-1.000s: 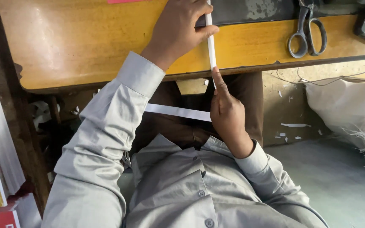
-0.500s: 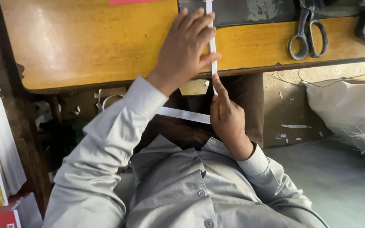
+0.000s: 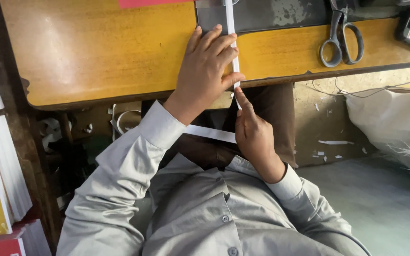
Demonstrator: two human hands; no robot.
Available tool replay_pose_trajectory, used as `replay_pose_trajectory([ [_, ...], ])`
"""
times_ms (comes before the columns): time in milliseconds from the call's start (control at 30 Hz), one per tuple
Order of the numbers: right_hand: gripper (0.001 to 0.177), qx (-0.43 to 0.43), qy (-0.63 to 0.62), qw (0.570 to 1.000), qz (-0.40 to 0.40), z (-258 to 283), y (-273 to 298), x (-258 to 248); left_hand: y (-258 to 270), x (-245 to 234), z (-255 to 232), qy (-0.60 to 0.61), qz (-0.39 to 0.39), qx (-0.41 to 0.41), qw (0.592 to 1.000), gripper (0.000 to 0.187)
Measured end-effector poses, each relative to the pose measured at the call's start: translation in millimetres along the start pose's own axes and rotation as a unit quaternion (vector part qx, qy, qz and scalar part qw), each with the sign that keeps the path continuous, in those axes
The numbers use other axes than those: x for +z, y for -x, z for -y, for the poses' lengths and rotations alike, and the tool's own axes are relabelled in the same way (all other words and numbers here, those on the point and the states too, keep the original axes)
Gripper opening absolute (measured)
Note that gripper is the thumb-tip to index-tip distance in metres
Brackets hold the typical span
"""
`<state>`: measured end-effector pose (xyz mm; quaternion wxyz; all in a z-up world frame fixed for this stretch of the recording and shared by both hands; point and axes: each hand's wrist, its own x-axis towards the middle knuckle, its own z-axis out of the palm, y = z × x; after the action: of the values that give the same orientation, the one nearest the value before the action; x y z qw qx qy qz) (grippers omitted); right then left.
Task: The person sits and uses a sewing machine to stitch a long white strip of paper to the edge of various printed paper sheets. They handle multiple sheets, including product packaging designs, aligning them with the strip and feeding them through the machine.
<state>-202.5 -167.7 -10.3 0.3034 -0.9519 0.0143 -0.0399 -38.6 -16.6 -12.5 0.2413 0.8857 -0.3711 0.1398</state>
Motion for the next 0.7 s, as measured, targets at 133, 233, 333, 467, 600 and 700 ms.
replay_pose_trajectory([
  [133, 0.054, -0.020, 0.011, 1.000, -0.007, 3.1, -5.1, -1.7, -5.7, -0.7, 4.4, -0.002, 0.009, -0.005, 1.000, 0.057],
  [233, 0.056, -0.033, 0.017, 0.999, -0.024, 4.5, -9.0, -2.3, -8.9, 3.2, 9.8, 0.003, -0.004, 0.004, 1.000, 0.055],
  [333, 0.056, -0.019, 0.009, 1.000, -0.012, 6.3, -14.3, -2.8, -11.6, 8.9, 17.7, -0.002, 0.006, -0.006, 1.000, 0.053],
  [467, 0.052, -0.035, 0.007, 0.999, -0.026, 8.4, -15.5, -4.3, -15.4, 13.0, 25.2, 0.005, -0.001, -0.001, 1.000, 0.054],
  [600, 0.052, -0.027, 0.002, 0.999, -0.029, 1.0, -10.9, 0.9, -18.7, -1.7, 22.7, 0.003, 0.044, 0.007, 0.999, 0.054],
  [700, 0.052, -0.029, -0.001, 0.999, -0.030, 0.8, -7.2, 0.8, -12.4, -14.2, 11.1, 0.023, 0.046, 0.043, 0.998, 0.061],
])
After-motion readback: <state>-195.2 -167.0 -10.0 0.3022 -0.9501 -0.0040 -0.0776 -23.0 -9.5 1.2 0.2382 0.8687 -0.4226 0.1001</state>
